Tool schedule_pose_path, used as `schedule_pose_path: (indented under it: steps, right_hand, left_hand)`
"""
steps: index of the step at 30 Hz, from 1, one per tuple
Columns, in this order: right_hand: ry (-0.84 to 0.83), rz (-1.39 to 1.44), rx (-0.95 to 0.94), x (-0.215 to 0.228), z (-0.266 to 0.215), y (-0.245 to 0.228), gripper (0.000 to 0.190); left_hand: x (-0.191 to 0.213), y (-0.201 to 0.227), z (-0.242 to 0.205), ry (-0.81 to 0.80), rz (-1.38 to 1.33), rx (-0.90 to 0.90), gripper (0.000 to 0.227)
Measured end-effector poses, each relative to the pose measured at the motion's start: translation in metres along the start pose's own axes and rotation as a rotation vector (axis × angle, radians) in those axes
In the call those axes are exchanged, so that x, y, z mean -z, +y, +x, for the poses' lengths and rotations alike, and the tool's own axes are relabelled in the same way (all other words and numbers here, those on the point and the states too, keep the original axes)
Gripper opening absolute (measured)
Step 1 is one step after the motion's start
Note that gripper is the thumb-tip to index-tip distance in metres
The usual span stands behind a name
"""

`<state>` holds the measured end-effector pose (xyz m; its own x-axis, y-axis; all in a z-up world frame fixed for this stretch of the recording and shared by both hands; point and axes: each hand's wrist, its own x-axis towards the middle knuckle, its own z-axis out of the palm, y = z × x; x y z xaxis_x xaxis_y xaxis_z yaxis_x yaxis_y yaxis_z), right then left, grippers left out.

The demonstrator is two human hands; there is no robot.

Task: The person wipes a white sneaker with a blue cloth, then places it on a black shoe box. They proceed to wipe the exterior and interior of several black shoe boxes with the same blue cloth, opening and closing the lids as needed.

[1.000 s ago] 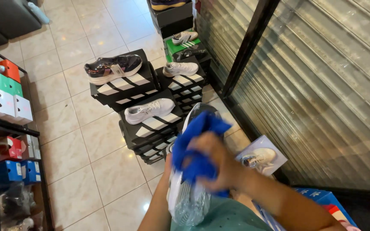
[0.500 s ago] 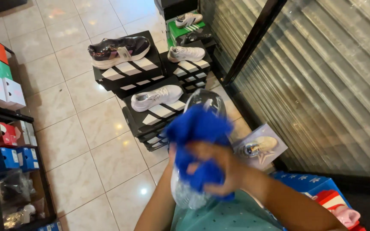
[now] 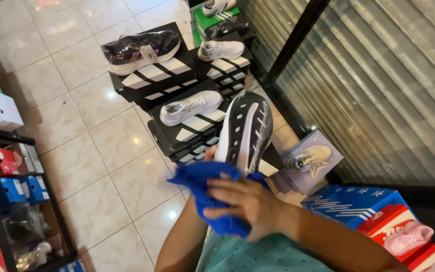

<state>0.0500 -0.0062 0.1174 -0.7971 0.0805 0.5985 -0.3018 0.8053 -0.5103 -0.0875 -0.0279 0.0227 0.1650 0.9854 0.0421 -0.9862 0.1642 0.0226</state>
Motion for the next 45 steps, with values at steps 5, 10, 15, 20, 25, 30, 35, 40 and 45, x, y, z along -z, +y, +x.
schedule_pose_path:
  steps: [5,10,15,20,25,30,35,40,45]
  right_hand:
    - [-0.027,0.033,0.016,0.021,-0.080,0.065,0.059]
    - [0.718,-0.095,-0.418,0.012,-0.127,0.127,0.038]
    - [0.902,0.547,-1.222,0.007,-0.150,0.168,0.034]
    - [0.149,0.221,-0.469,0.054,-0.110,0.157,0.045]
    - [0.267,0.336,-0.705,0.010,-0.106,0.177,0.047]
    - [0.444,0.471,-0.993,-0.047,-0.080,0.198,0.052]
    - [0.660,0.559,-1.225,-0.105,-0.046,0.229,0.055]
    - [0.819,0.672,-1.444,-0.154,-0.032,0.247,0.058]
    - [1.011,0.846,-1.664,-0.182,-0.022,0.271,0.063]
  left_hand:
    - [0.060,0.003,0.017,0.078,0.076,-0.021,0.064]
    - [0.088,0.000,0.036,0.377,0.533,-0.049,0.076]
    - [0.017,0.014,0.046,0.524,1.299,-0.136,0.095]
    - [0.009,0.026,0.063,0.596,2.237,0.072,0.100]
    - [0.049,0.073,0.080,0.450,2.633,0.243,0.101]
    - [0.090,0.130,0.095,0.141,2.854,0.526,0.097]
    - [0.130,0.182,0.101,-0.058,2.857,0.603,0.096]
    - [0.160,0.209,0.093,-0.127,2.829,0.630,0.096]
    - [0.172,0.226,0.098,-0.155,2.806,0.588,0.104]
